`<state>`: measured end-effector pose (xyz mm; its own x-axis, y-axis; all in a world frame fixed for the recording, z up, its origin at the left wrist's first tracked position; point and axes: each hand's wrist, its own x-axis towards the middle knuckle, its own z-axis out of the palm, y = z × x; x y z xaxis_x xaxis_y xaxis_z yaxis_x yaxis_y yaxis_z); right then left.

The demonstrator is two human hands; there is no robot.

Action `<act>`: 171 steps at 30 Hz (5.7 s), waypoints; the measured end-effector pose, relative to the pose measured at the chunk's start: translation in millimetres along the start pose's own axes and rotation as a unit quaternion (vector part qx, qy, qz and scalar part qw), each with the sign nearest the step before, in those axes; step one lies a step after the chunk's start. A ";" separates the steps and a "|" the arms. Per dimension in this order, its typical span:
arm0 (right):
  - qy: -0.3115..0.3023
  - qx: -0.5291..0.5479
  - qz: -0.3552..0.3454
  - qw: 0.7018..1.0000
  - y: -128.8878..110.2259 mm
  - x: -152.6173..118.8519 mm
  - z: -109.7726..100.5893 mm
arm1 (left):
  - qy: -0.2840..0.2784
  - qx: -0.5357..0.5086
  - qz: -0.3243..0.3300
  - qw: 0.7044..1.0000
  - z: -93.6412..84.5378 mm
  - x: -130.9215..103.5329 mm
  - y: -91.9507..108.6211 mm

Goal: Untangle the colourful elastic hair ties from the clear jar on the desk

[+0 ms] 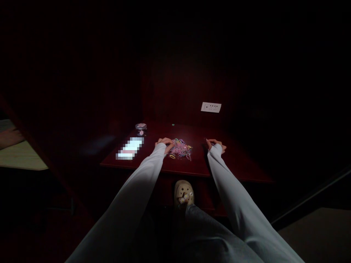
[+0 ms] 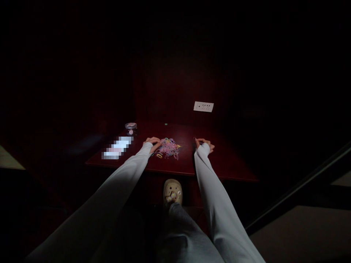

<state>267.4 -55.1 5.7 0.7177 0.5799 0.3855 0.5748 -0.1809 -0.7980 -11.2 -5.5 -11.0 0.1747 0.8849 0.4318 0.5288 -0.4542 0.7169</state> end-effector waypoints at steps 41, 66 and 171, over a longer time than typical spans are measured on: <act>-0.351 -0.057 -0.318 0.879 -36.2 -74.9 20.4 | -0.020 -0.026 0.012 0.999 8.1 12.7 -12.1; -0.299 0.049 -0.280 0.911 -18.0 -64.0 34.5 | -0.095 0.104 0.154 0.978 7.8 -11.9 3.8; -0.303 0.097 -0.294 0.901 -2.8 -45.9 56.0 | -0.076 0.056 0.148 0.984 3.6 -6.4 -3.7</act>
<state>210.8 -36.8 -35.7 -0.0693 0.8680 0.4916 0.6635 0.4081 -0.6270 -11.3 -9.1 -18.4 0.4530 0.7247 0.5192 0.5224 -0.6877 0.5042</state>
